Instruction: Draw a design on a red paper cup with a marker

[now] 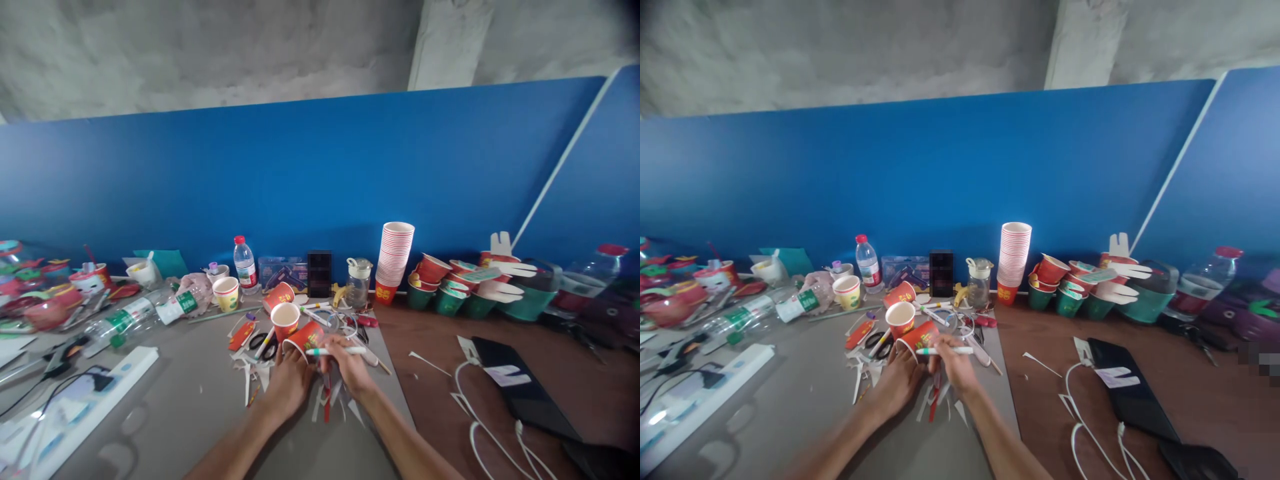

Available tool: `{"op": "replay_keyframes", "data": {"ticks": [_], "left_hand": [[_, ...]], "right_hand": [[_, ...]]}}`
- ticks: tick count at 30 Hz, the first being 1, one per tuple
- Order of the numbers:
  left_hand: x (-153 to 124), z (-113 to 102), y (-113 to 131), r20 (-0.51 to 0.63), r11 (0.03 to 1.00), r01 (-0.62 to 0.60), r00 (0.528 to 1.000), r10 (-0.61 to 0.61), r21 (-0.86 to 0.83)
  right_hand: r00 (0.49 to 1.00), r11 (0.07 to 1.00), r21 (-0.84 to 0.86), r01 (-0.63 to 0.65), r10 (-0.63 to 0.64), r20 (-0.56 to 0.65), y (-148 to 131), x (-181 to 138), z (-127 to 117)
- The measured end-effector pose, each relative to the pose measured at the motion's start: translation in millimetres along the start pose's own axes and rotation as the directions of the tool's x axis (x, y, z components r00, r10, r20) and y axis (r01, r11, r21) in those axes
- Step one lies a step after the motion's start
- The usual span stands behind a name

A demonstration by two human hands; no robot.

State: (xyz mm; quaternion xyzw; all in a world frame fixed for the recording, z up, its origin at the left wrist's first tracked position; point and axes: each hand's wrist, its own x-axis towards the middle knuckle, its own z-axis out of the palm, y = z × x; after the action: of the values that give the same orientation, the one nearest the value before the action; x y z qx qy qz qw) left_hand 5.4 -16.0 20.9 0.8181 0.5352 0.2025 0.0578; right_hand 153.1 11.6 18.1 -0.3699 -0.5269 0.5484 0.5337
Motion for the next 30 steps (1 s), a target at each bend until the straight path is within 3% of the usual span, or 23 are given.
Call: {"op": "replay_keyframes", "data": {"ticks": [2,6,16,21,26,27,30], "left_hand": [[0.1,0.2,-0.3,-0.002,1.0,-0.01,1.0,0.01,-0.025],[0.0,-0.6,1.4,0.023,1.0,0.003,1.0,-0.003,-0.025],[-1.5,4.3,-0.5,0.076,0.994,-0.086,0.994,0.082,0.06],[-1.8,3.1,1.6,0.089,0.992,-0.073,0.994,0.065,0.098],[-3.3,2.7,1.6,0.097,0.99,-0.103,0.991,0.093,0.098],[-3.4,2.9,1.5,0.098,0.99,-0.096,0.991,0.086,0.104],[-3.5,3.8,1.3,0.116,0.988,-0.076,0.991,0.06,0.135]], "right_hand": [[1.0,1.0,-0.003,-0.008,0.008,0.013,0.1,-0.1,-0.1],[0.992,0.995,-0.085,0.046,-0.056,-0.116,-2.2,1.0,-3.4],[1.0,1.0,0.003,0.019,-0.019,-0.007,-2.0,0.1,-1.9],[0.971,0.998,-0.033,0.053,-0.06,-0.231,2.1,3.3,-9.3],[0.999,1.0,-0.009,0.015,-0.015,0.032,1.8,1.2,-5.7],[1.0,1.0,-0.022,0.015,-0.014,0.021,2.1,1.9,-6.1],[0.977,0.99,-0.13,0.049,-0.075,-0.201,3.2,4.7,-10.6]]}}
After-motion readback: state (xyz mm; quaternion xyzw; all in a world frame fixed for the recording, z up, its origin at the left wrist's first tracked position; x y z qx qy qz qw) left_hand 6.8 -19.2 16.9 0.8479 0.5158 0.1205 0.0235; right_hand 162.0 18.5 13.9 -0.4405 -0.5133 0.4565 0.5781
